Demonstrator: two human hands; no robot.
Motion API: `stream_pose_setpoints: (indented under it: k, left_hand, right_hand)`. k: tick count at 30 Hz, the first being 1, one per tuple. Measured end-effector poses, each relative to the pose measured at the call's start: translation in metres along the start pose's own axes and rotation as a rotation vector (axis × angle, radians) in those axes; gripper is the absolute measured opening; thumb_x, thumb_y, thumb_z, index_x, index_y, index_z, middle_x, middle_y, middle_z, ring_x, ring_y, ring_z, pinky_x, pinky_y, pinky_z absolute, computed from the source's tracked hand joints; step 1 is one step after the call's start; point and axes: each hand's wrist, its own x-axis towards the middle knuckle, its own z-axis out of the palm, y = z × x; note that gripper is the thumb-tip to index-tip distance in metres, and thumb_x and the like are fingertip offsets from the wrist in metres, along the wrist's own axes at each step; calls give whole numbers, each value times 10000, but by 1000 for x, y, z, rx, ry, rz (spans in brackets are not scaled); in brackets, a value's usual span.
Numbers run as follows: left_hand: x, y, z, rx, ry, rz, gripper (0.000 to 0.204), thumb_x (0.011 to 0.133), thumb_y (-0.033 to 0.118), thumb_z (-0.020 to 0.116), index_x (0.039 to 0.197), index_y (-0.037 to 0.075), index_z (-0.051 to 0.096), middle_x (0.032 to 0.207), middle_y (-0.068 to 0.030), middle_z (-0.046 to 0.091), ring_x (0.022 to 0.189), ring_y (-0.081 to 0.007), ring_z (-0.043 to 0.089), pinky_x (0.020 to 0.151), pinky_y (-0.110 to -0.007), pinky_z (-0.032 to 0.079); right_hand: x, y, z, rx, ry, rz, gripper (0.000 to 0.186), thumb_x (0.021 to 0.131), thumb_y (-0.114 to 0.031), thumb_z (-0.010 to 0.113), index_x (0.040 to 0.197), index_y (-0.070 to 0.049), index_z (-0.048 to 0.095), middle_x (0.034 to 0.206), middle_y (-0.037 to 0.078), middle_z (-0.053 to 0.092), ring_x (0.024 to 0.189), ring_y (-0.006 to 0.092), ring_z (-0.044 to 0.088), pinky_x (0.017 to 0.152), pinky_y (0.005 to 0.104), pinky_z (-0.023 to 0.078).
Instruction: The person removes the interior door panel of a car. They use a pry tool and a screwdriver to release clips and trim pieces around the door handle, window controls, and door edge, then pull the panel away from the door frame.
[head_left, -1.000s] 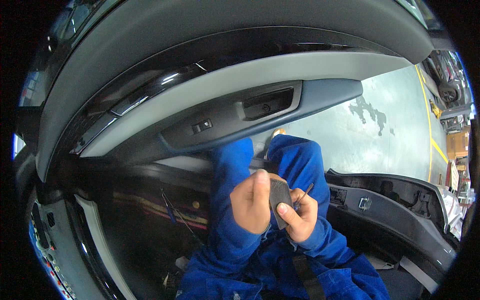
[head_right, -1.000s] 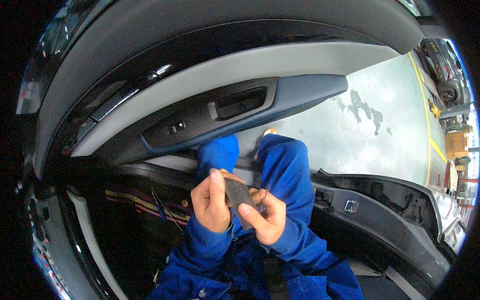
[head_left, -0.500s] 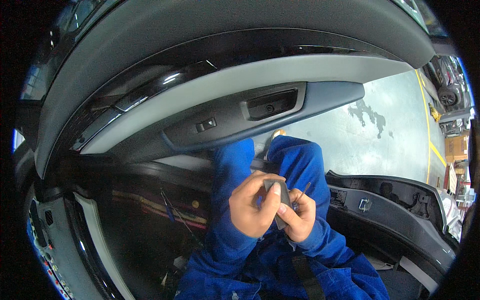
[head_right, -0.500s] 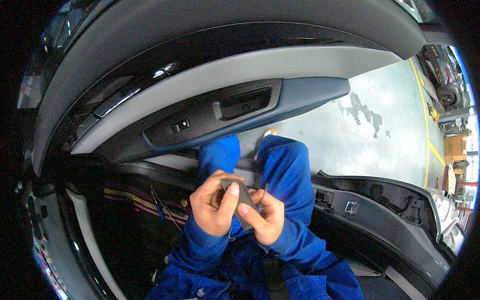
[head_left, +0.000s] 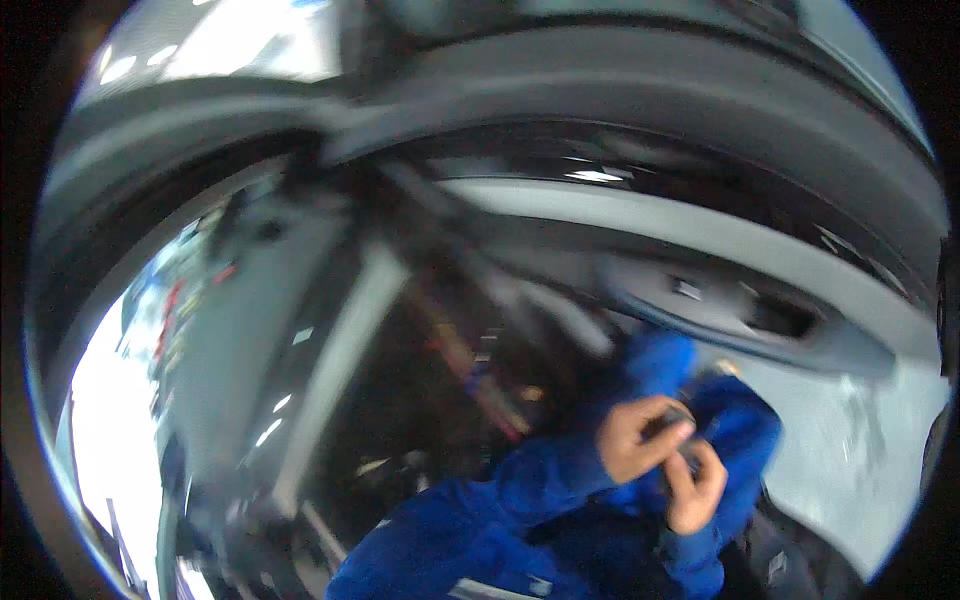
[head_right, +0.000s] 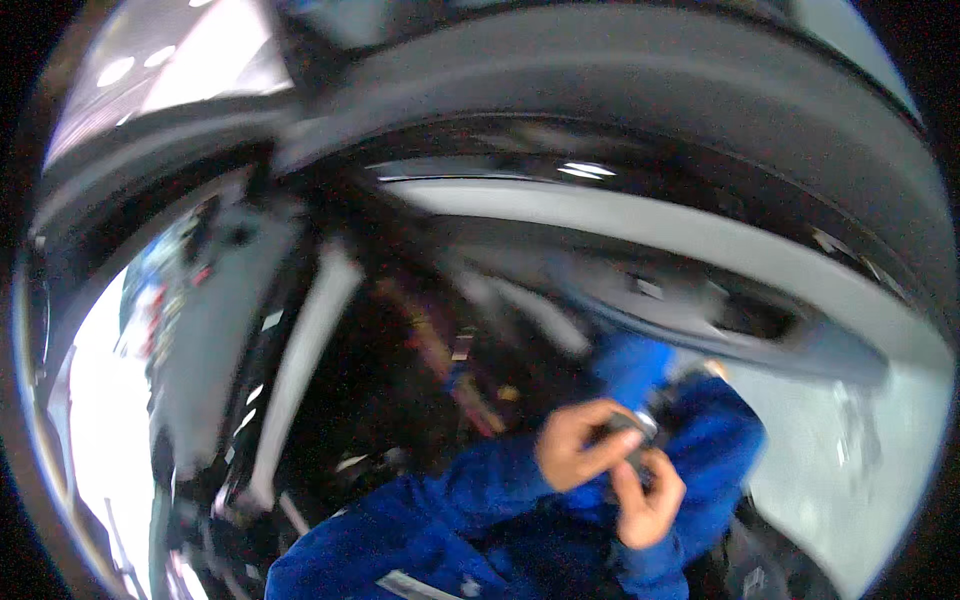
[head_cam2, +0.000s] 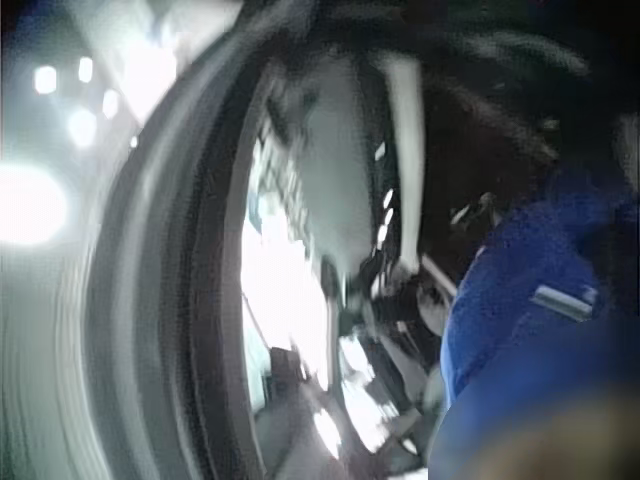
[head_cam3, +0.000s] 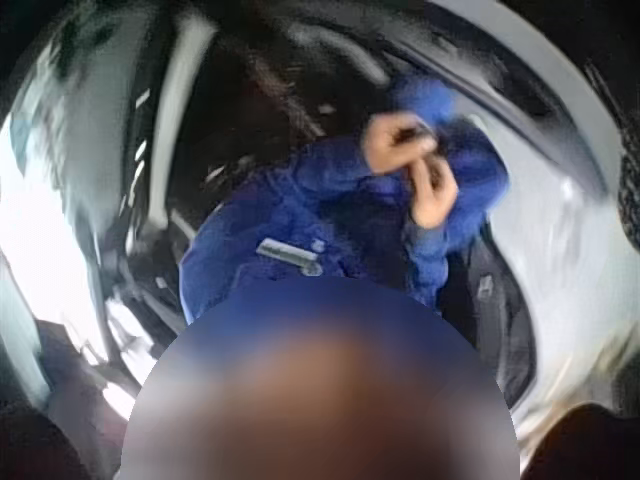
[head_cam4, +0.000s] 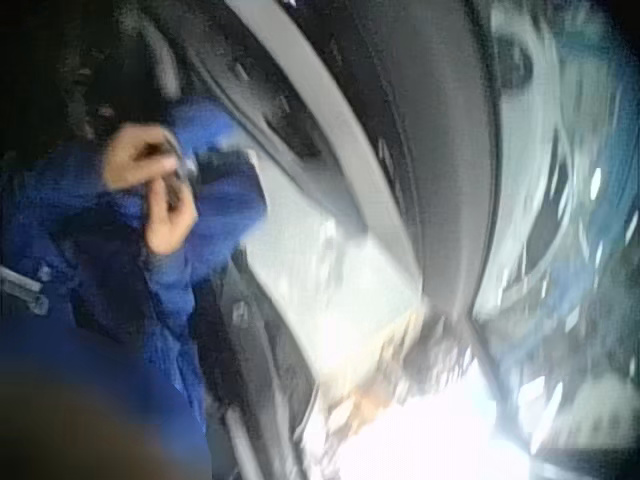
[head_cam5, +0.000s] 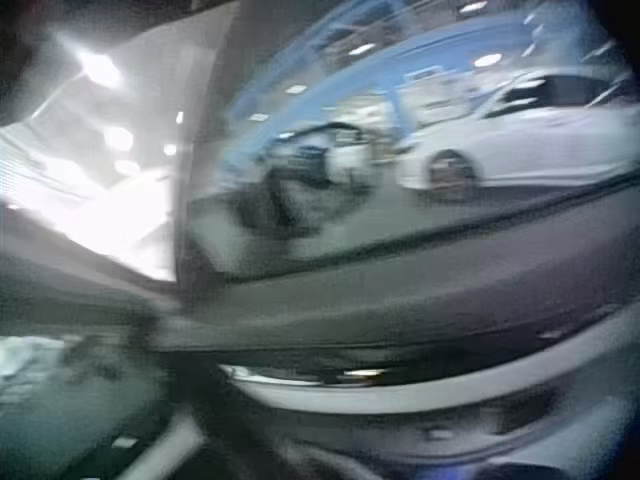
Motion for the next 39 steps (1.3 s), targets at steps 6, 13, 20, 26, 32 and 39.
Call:
stream_pose_setpoints:
  k: [6,13,20,26,32,39]
  left_hand:
    - [-59,-15,-79,73,118,-305,316,1032,293,652,935,-5,701,730,-41,652,662,-70,582,589,-254,446]
    - [-209,-31,-92,5,613,-501,377,1059,351,585,1038,-6,703,805,-60,707,661,-106,598,613,-284,486]
    - [-412,-21,-124,218,1820,-194,330,1058,325,575,1002,8,649,765,-90,687,599,-148,608,546,-305,486]
    - [-549,-29,-174,475,2220,-319,316,1001,204,553,856,-53,665,726,-147,714,544,-211,640,493,-327,501]
    - [-605,-40,-285,302,2291,-335,288,977,187,555,997,-50,718,895,-194,766,742,-281,748,678,-421,607]
    - [-638,-90,-393,98,2072,67,276,985,180,630,1176,-3,712,1043,-174,766,931,-231,739,845,-360,584]
  right_hand:
    - [26,19,23,-102,-141,-6,53,897,-1,689,918,-6,641,826,7,598,737,96,505,676,253,437]
    - [30,43,59,-396,-627,-295,92,961,-76,684,996,7,668,802,53,636,740,124,574,695,274,471]
    - [19,76,49,-393,-746,-174,171,969,-22,604,1128,-3,666,870,30,593,675,65,491,596,227,399]
    - [22,74,45,-275,-735,-245,373,935,43,558,1291,-20,650,898,30,559,605,66,439,528,225,364]
    - [15,72,53,-265,-847,-264,382,926,67,532,1281,-6,654,918,43,530,602,85,484,522,238,399]
    - [2,76,59,-313,-895,-295,377,905,80,534,1252,9,663,955,51,538,623,90,504,527,230,431]
